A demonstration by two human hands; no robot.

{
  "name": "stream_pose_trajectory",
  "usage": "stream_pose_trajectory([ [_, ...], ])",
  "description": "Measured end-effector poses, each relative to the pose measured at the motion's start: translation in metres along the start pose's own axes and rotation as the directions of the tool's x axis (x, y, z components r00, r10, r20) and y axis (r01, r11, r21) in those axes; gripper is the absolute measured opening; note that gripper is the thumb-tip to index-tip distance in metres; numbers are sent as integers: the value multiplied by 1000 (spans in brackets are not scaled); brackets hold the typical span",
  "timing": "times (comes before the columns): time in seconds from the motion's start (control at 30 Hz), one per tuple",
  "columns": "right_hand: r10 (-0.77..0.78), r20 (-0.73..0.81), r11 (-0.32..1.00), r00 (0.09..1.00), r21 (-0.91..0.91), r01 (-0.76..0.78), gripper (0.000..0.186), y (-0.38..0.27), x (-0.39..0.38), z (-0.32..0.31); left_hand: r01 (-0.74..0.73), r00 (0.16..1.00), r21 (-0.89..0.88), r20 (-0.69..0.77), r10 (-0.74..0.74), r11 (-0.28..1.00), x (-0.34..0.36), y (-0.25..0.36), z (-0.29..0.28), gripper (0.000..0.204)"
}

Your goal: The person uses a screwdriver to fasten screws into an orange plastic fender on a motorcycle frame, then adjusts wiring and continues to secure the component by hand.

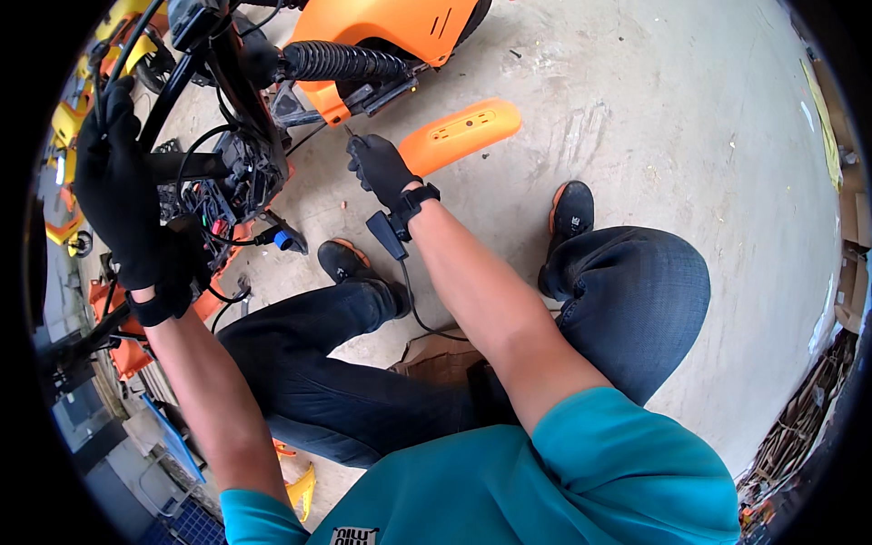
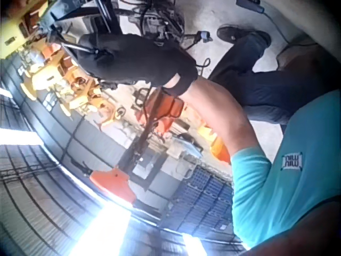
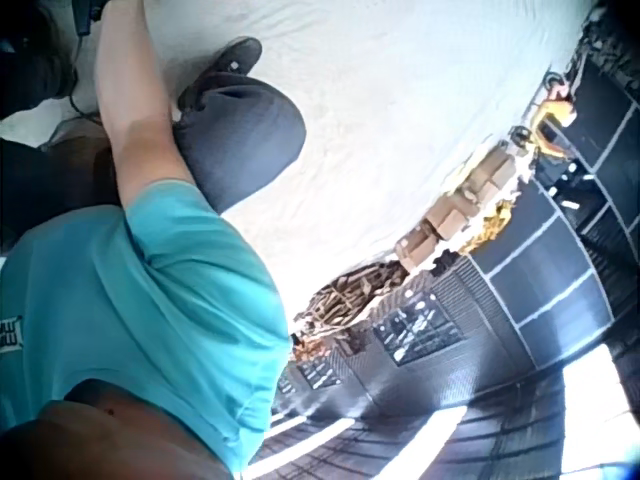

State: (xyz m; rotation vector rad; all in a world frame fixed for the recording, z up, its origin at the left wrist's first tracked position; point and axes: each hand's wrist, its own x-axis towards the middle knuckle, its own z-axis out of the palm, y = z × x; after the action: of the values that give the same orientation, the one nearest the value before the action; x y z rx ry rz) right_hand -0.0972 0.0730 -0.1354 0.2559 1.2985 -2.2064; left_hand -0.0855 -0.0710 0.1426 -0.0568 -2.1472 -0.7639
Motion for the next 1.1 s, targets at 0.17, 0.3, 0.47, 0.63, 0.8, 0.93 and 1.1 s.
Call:
stream_pose_trajectory([
  [0.17,-15,-10,992,1000,123,16,21,3,19,2,-48,997,285,71,29,957,13,-32,3,23],
  [0.3,9,-17,985,1000,171,-6,23,8,23,3,-51,988,284,154,7,957,20,-51,-2,23],
  [0.47,3,4,981,1000,192,-4,25,12,28,1,-324,914,516,386,123,793,29,-59,-13,35],
  [0.63,54,84,954,995,290,-76,27,11,30,-2,-416,885,532,424,193,737,33,-72,-16,36],
  [0.8,149,270,778,951,561,-281,28,19,40,-6,-404,881,539,446,157,739,34,-69,-16,36],
  [0.93,129,451,567,883,697,-439,30,26,48,-6,-326,914,560,392,103,761,30,-58,-15,35],
  [1.1,60,524,553,849,691,-466,32,31,56,-13,-349,908,493,388,157,797,32,-66,-10,31],
])
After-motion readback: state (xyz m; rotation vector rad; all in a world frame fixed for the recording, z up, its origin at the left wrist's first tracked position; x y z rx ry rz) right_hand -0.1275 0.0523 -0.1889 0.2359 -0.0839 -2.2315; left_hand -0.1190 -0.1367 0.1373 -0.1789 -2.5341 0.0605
